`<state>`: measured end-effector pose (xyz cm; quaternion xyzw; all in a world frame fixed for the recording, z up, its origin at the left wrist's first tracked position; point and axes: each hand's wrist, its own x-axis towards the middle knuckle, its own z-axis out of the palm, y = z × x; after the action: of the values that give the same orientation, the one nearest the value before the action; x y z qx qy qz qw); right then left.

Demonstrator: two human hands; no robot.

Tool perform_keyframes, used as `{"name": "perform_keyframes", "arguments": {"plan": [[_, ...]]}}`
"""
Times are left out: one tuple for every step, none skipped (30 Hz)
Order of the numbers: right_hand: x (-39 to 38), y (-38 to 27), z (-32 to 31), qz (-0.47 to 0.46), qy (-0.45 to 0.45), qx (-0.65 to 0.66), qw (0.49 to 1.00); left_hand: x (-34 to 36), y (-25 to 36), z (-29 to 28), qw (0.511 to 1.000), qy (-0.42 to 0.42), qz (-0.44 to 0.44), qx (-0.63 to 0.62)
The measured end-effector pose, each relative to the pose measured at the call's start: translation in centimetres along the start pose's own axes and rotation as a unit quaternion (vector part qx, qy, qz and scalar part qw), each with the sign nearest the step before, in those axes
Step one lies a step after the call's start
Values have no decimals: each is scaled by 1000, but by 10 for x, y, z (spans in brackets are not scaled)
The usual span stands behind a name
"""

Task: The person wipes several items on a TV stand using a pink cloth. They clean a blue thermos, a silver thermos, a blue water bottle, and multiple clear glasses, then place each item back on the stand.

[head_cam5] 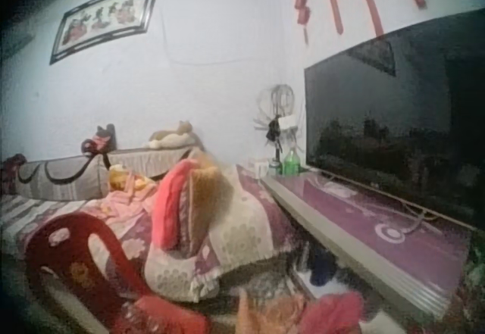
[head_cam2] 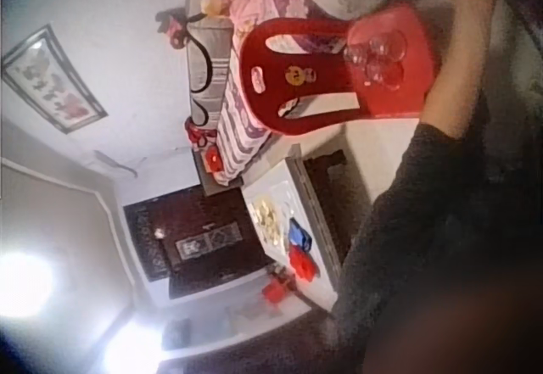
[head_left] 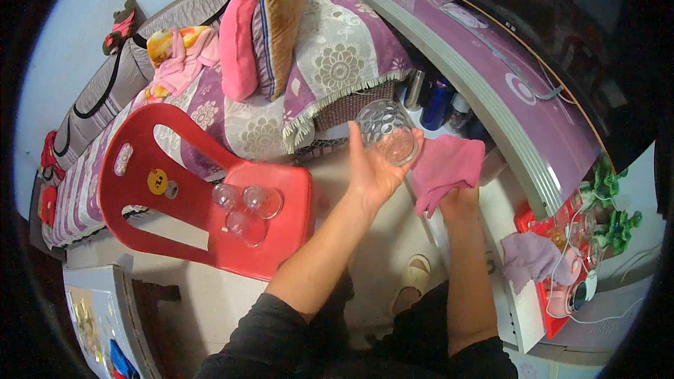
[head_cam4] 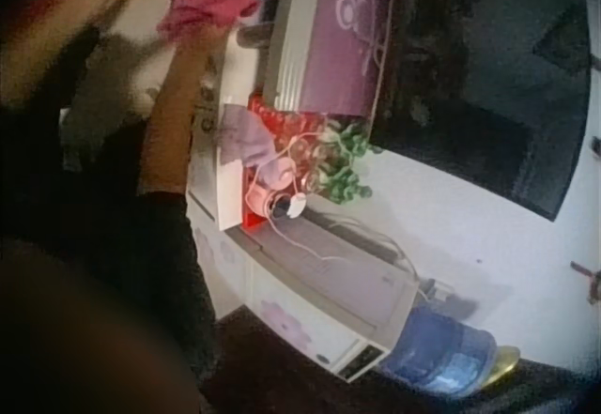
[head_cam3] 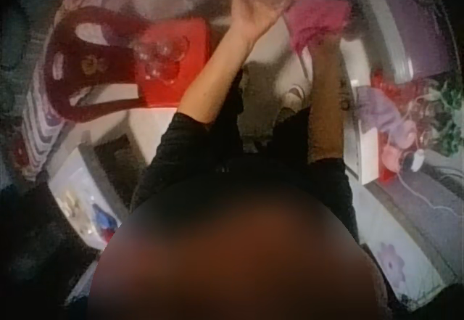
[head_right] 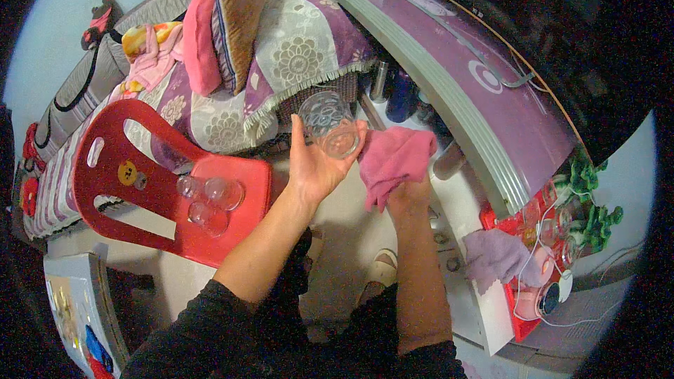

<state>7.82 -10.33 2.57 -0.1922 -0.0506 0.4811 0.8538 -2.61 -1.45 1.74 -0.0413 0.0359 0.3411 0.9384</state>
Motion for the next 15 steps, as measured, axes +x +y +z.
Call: {"name": "perform_keyframes", "arguments": {"plan": [[0, -1, -2, -23, -30, -79, 996, 0, 0, -1, 1000, 2, -2, -6], [0, -3, -6, -46, -60, -157, 985, 0, -1, -1, 1000, -8, -2, 4], [1, -4, -12, -69, -89, -234, 966, 0, -1, -1, 1000, -17, -1, 15], [2, -5, -19, -92, -117, -309, 940, 0, -2, -1, 999, -28, -1, 26], [3, -6, -26, -115, -144, -381, 906, 0, -3, -1, 998, -38, 1, 45], [5, -5, -33, -137, -168, -451, 866, 2, -4, -3, 997, -48, 2, 63], [11, -1, -46, -125, -148, -445, 874, 5, -6, -5, 995, -54, 2, 81], [18, 4, -62, -113, -128, -437, 883, 7, -10, -8, 994, -36, 23, 103], [21, 9, -64, -124, -120, -437, 883, 7, -13, -9, 990, -20, 49, 128], [21, 13, -60, -138, -111, -437, 882, 6, -18, -10, 986, -5, 73, 152], [20, 25, -55, -175, -108, -445, 871, 3, -23, -11, 985, -2, 62, 163], [17, 36, -44, -211, -105, -456, 858, -1, -26, -10, 983, -8, 54, 174], [5, 38, -28, -188, -93, -410, 888, -5, -28, -8, 981, -14, 47, 189], [6, 41, -30, -206, -92, -416, 881, -7, -29, -7, 978, -18, 40, 203], [8, 42, -32, -225, -89, -423, 873, -6, -32, -6, 981, -47, 25, 189]]}}
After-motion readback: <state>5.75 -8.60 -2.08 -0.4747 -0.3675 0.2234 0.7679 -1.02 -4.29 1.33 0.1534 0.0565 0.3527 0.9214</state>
